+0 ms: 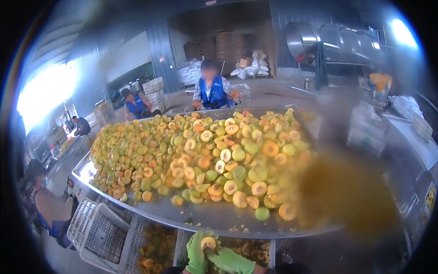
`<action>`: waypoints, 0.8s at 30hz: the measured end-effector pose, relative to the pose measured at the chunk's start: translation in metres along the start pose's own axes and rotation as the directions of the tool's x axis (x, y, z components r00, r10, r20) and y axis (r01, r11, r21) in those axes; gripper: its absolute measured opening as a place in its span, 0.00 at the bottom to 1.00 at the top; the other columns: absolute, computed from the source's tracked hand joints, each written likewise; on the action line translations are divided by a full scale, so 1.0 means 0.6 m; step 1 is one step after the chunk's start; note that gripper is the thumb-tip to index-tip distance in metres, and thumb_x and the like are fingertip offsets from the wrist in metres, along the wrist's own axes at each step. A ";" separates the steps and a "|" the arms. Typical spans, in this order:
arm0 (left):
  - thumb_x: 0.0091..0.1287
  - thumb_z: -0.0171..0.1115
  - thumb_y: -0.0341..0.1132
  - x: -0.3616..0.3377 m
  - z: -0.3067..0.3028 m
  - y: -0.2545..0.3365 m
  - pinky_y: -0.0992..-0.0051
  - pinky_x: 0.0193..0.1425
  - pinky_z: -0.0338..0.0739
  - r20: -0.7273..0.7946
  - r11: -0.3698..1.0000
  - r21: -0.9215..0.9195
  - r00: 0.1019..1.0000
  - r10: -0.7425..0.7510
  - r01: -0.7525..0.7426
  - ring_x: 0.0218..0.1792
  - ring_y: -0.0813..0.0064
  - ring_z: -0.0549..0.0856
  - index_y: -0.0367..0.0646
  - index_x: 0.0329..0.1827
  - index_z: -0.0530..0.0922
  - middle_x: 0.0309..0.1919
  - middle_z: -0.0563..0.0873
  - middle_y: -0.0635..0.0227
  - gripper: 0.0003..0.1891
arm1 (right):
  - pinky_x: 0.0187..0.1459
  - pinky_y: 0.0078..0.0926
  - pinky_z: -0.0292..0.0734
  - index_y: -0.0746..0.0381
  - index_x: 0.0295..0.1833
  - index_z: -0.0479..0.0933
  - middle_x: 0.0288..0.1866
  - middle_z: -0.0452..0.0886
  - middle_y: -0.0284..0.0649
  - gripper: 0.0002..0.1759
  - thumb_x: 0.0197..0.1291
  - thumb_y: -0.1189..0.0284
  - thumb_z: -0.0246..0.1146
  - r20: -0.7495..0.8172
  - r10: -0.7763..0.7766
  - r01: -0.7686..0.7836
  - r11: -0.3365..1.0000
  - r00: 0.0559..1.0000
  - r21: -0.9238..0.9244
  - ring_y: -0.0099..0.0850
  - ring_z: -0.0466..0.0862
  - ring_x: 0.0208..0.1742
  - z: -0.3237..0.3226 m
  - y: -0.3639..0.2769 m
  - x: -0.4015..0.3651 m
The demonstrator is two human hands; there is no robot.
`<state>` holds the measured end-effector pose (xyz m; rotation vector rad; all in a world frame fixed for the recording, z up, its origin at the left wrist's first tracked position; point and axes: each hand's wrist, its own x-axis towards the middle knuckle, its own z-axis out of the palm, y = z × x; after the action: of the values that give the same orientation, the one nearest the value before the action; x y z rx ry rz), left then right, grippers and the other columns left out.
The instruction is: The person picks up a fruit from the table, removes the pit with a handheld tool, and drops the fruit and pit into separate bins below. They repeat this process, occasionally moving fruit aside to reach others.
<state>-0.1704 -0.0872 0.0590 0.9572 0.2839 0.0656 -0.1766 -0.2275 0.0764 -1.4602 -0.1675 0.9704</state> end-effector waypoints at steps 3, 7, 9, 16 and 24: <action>0.70 0.61 0.33 0.020 -0.019 -0.021 0.78 0.42 0.80 0.096 0.934 0.307 0.982 0.160 -0.182 0.38 0.76 0.86 0.33 0.44 0.85 0.41 0.89 0.62 0.11 | 0.18 0.13 0.66 0.57 0.62 0.74 0.26 0.81 0.29 0.25 0.73 0.50 0.54 0.061 0.041 -0.041 0.999 0.997 0.003 0.17 0.72 0.15 -0.012 -0.020 -0.008; 0.68 0.62 0.32 0.004 0.007 0.043 0.78 0.38 0.80 0.385 0.956 0.288 0.909 -0.160 0.046 0.33 0.77 0.86 0.34 0.39 0.86 0.34 0.89 0.64 0.09 | 0.18 0.13 0.66 0.57 0.61 0.75 0.25 0.81 0.29 0.24 0.73 0.50 0.54 0.097 0.065 -0.065 0.998 0.993 -0.004 0.17 0.72 0.15 -0.027 -0.017 -0.018; 0.68 0.62 0.31 -0.001 0.012 0.063 0.78 0.38 0.80 0.430 0.948 0.299 0.873 -0.231 0.104 0.32 0.77 0.86 0.35 0.39 0.86 0.33 0.89 0.65 0.08 | 0.18 0.13 0.66 0.57 0.60 0.75 0.25 0.81 0.29 0.24 0.73 0.50 0.54 0.110 0.084 -0.084 0.996 0.990 -0.004 0.17 0.72 0.15 -0.034 -0.018 -0.021; 0.69 0.62 0.32 0.027 -0.014 0.048 0.77 0.42 0.80 0.610 0.843 0.521 0.749 -0.260 -0.132 0.37 0.76 0.87 0.34 0.43 0.87 0.37 0.90 0.63 0.10 | 0.18 0.13 0.66 0.57 0.58 0.77 0.24 0.80 0.30 0.23 0.73 0.50 0.54 0.130 0.136 -0.134 0.991 0.982 -0.027 0.17 0.72 0.15 -0.047 -0.020 -0.017; 0.68 0.64 0.32 0.022 -0.002 0.065 0.75 0.44 0.81 0.600 0.918 0.383 0.728 -0.332 0.103 0.38 0.72 0.88 0.33 0.44 0.86 0.37 0.90 0.62 0.10 | 0.18 0.14 0.66 0.57 0.55 0.79 0.22 0.79 0.30 0.23 0.73 0.50 0.54 0.154 0.200 -0.193 0.979 0.968 -0.063 0.17 0.72 0.15 -0.057 -0.020 -0.020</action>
<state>-0.1551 -0.0610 0.0871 1.2069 -0.2645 -0.5579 -0.1572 -0.2587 0.0866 -1.4619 -0.1654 1.2539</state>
